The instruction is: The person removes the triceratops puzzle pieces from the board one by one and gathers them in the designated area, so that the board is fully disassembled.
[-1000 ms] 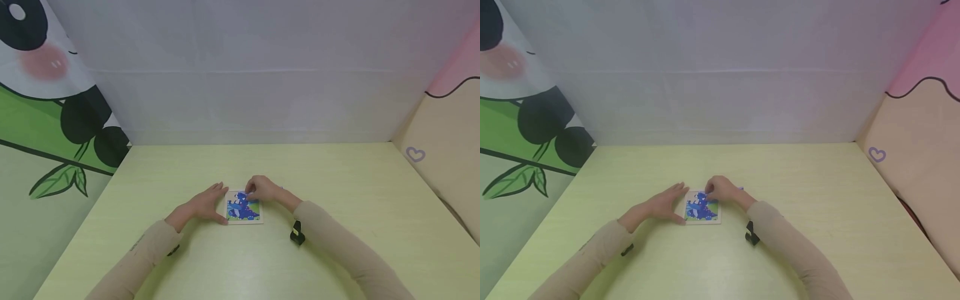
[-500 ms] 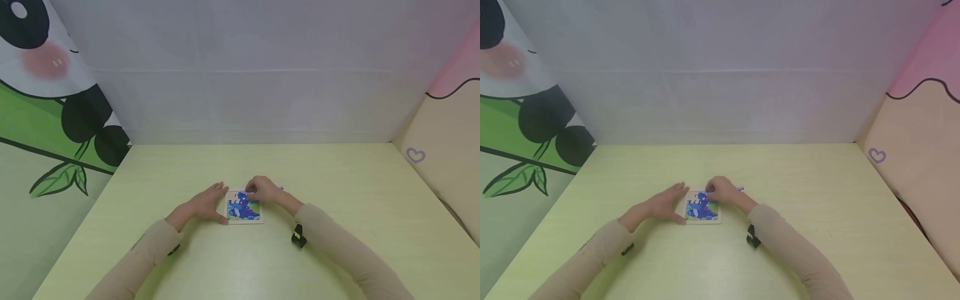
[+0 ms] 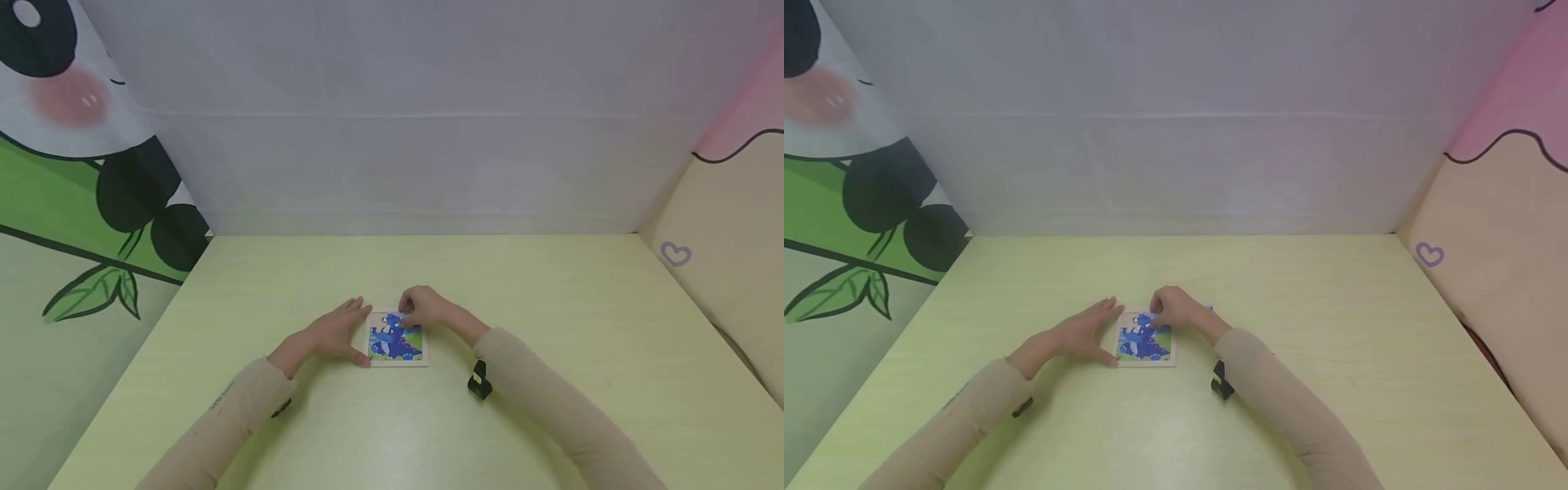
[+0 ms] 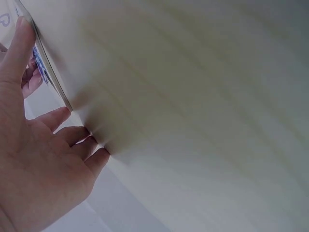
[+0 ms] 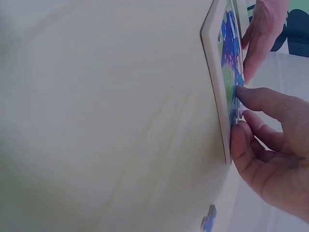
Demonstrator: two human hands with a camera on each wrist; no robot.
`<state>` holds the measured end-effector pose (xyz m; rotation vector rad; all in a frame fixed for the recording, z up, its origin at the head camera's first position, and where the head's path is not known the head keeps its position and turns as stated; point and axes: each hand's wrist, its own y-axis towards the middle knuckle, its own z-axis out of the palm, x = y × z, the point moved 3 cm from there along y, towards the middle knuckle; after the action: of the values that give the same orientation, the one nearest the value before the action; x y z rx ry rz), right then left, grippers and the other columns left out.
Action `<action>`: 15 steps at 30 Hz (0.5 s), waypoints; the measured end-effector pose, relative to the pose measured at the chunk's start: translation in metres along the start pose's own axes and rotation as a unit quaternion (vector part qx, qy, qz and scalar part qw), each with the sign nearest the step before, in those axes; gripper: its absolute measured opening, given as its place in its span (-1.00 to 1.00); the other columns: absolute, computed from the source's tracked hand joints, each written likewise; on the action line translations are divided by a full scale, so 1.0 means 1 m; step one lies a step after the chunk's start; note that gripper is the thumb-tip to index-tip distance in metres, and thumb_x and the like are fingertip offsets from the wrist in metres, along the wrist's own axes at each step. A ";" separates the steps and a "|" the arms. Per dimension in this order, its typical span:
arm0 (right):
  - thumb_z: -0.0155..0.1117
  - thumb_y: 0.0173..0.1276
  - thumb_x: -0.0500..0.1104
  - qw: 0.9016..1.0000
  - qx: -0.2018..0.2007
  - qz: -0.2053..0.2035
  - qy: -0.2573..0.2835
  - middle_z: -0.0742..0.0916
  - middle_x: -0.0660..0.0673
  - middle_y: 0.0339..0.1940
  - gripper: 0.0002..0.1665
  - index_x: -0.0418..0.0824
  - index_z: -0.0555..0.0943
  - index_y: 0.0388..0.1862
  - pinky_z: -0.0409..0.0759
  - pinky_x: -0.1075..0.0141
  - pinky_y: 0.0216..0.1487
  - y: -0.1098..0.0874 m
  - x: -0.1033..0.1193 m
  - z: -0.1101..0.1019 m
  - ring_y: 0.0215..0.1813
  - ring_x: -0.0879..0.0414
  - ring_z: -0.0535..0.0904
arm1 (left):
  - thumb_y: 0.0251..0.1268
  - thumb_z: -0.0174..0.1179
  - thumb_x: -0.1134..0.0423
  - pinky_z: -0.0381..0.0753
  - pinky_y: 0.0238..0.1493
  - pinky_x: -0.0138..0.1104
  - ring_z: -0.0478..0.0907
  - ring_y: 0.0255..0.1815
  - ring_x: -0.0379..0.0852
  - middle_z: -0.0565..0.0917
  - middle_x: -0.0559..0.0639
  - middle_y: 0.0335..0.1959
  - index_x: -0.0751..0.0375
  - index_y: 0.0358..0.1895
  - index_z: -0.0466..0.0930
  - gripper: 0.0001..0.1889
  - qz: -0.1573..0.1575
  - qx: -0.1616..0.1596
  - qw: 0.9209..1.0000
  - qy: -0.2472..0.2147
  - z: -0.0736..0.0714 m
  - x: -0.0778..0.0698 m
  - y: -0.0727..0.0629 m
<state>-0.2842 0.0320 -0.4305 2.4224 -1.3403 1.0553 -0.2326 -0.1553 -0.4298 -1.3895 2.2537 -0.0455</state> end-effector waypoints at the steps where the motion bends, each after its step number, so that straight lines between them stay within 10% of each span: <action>1: 0.38 0.05 -0.27 1.000 -0.002 0.003 0.003 0.59 -0.04 -0.39 -0.77 -0.27 0.57 -0.30 0.52 0.38 -0.22 0.000 0.000 0.000 -0.31 0.13 0.46 | -0.28 0.38 -0.22 -0.01 0.34 0.05 -0.22 0.44 0.14 -0.12 0.21 0.44 0.21 0.41 0.00 0.14 0.000 0.000 1.000 0.000 0.000 0.000 0.000; 15: 0.33 0.09 -0.33 0.999 -0.036 -0.030 0.001 0.60 -0.06 -0.35 -0.73 -0.30 0.56 -0.19 0.52 0.37 -0.21 -0.011 0.005 0.004 -0.29 0.14 0.47 | -0.27 0.39 -0.21 -0.01 0.33 0.07 -0.21 0.43 0.16 -0.10 0.23 0.43 0.24 0.40 0.01 0.13 0.004 -0.002 1.000 -0.004 -0.001 -0.001 -0.001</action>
<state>-0.2717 0.0337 -0.4283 2.3926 -1.2743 0.9792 -0.2314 -0.1551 -0.4284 -1.3802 2.2539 -0.0315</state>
